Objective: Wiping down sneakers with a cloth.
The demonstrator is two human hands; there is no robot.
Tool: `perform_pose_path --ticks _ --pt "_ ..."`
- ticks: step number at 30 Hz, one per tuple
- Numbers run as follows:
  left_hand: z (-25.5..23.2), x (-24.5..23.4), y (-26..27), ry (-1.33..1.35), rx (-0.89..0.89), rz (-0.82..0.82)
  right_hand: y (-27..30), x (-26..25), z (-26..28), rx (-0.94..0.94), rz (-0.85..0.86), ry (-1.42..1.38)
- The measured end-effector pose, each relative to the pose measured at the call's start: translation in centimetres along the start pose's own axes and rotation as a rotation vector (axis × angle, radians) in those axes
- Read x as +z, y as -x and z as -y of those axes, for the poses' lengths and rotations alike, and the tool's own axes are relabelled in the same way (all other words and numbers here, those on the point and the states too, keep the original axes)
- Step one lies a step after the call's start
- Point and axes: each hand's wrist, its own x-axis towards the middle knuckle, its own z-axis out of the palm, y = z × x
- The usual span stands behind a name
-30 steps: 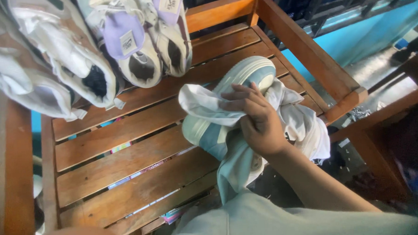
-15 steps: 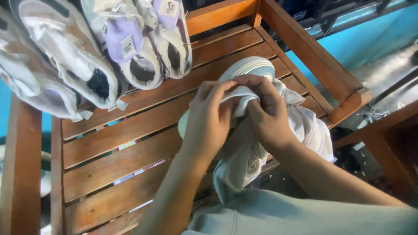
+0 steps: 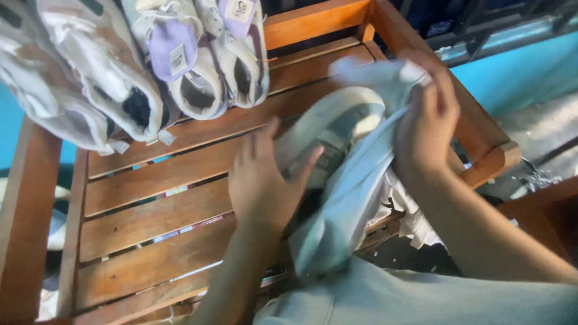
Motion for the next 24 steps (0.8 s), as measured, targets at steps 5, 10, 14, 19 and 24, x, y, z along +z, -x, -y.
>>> perform_pose_path --ticks 5,10,14,19,24 --pt "0.6 1.5 1.1 -0.188 0.221 -0.289 -5.3 0.4 -6.7 -0.428 0.012 -0.084" --pt "0.9 2.2 0.8 -0.052 0.161 -0.352 -1.9 2.0 -1.4 -0.176 0.425 0.36" --pt "0.9 1.0 -1.2 -0.028 -0.152 -0.038 0.9 3.6 0.9 -0.386 0.509 0.183" --pt "2.2 1.6 -2.8 -0.169 -0.287 0.287 4.9 4.5 1.0 -0.412 0.644 0.127" --pt "0.4 0.0 -0.4 -0.097 -0.131 0.052 1.4 0.7 -0.7 -0.697 0.707 0.31"
